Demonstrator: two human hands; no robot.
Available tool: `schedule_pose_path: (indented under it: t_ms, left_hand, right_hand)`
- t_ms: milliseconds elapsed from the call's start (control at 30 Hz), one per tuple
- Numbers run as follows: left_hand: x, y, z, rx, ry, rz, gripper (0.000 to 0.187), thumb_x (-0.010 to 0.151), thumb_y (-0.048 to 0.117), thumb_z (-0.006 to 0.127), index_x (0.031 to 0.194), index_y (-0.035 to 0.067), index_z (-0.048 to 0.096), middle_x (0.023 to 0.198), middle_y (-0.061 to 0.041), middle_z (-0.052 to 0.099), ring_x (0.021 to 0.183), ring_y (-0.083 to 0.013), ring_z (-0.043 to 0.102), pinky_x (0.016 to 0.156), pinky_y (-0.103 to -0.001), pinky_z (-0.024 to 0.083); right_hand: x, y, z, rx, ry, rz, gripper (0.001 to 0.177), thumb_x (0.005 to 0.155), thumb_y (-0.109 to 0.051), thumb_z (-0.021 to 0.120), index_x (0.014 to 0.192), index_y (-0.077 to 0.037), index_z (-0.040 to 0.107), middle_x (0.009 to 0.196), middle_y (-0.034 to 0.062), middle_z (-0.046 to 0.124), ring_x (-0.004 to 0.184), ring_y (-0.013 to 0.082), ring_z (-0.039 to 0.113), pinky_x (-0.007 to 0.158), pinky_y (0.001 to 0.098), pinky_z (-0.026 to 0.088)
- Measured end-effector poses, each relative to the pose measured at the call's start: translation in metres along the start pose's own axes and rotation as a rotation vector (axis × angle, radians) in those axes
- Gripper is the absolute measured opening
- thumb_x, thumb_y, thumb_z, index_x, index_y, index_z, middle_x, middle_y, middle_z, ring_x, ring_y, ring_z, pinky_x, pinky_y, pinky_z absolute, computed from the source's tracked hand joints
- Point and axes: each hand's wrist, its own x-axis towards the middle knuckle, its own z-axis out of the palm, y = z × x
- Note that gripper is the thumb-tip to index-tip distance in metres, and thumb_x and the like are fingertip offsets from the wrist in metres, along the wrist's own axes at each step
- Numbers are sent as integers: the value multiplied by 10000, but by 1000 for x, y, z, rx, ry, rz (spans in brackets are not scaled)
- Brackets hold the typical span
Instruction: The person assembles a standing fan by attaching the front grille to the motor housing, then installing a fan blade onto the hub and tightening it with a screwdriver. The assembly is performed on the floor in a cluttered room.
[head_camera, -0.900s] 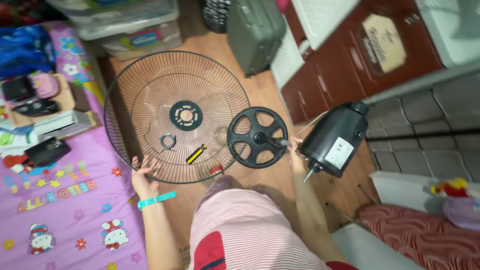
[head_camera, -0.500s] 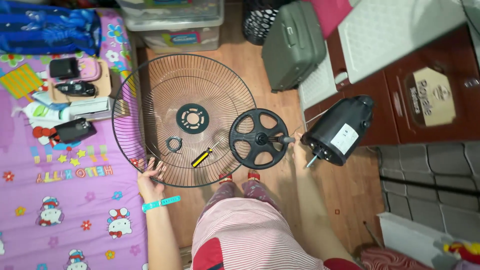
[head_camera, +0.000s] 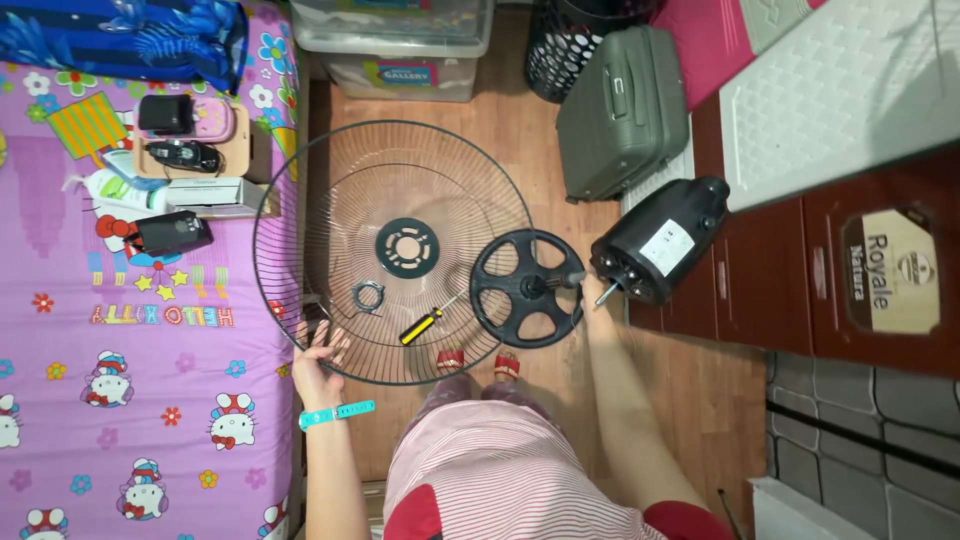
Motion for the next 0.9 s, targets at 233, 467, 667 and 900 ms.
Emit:
schedule_pose_path:
  t_ms: [233, 467, 667, 900]
  left_hand:
    - [-10, -6, 21, -21, -30, -2, 832, 710, -109, 446, 1515, 101, 415, 1362, -224, 626, 1121, -361, 690, 874, -467, 593]
    - [-25, -10, 38, -14, -11, 0, 834, 702, -109, 455, 1510, 97, 438, 1367, -208, 604, 1129, -372, 679, 904, -484, 590]
    - [-32, -14, 53, -35, 8, -16, 844, 699, -109, 456, 1518, 91, 438, 1367, -195, 611, 1124, -370, 683, 903, -477, 601]
    - [-26, -16, 59, -70, -38, 9, 861, 690, -119, 457, 1525, 87, 428, 1373, -218, 599, 1116, -395, 682, 820, -447, 595]
  right_hand:
    - [10, -6, -1, 21, -125, -146, 298, 1038, -372, 662, 1153, -100, 704, 963, 9, 647, 791, 74, 573, 626, 235, 413]
    - [23, 14, -16, -19, -268, -354, 291, 1064, -358, 644, 1144, -82, 693, 1001, 0, 635, 857, 78, 569, 715, 225, 452]
    - [34, 7, -22, 98, -271, -180, 275, 1019, -355, 682, 1082, -88, 686, 977, -20, 625, 840, 81, 564, 723, 216, 478]
    - [30, -2, -27, 109, -376, -159, 262, 953, -256, 741, 1128, -82, 655, 1027, -19, 598, 887, 111, 544, 776, 274, 471]
